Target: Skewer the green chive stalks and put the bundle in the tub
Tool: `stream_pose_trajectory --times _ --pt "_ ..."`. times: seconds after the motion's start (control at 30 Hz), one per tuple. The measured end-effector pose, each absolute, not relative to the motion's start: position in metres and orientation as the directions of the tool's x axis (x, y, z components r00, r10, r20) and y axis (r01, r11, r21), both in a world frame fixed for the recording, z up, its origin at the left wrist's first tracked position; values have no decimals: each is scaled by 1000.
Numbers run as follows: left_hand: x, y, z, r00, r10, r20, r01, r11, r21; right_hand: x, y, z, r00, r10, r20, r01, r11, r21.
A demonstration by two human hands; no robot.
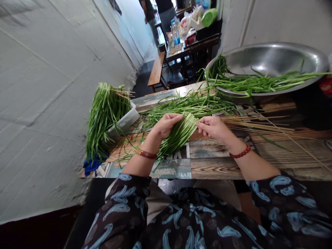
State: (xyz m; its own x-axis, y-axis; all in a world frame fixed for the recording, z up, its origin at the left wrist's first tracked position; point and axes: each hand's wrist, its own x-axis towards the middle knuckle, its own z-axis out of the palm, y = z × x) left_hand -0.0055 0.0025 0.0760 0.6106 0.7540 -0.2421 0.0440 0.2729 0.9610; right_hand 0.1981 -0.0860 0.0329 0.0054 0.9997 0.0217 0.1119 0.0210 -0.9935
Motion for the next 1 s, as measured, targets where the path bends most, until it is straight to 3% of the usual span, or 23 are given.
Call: stream_pose_trajectory --times 0.23,0.5,0.6,0.73,0.87,1.0 --pt "-15 26 61 672 660 -337 102 367 924 207 -81 30 -28 989 -145 -193 -148 -970" --pt "-8 20 65 727 562 -395 242 329 913 205 -82 33 -63 995 -79 -138 -87 -987" --pt "-7 22 68 683 633 -365 233 285 930 207 -82 33 -69 994 -79 -76 -84 -994" --pt "-12 28 68 599 737 -313 193 247 950 211 -80 28 -20 999 -32 139 -29 -990" --pt "-17 29 67 603 742 -293 195 219 956 213 -79 23 35 997 74 330 58 -942" --pt "-23 31 66 636 717 -285 150 248 957 213 -78 23 47 991 124 400 95 -911"
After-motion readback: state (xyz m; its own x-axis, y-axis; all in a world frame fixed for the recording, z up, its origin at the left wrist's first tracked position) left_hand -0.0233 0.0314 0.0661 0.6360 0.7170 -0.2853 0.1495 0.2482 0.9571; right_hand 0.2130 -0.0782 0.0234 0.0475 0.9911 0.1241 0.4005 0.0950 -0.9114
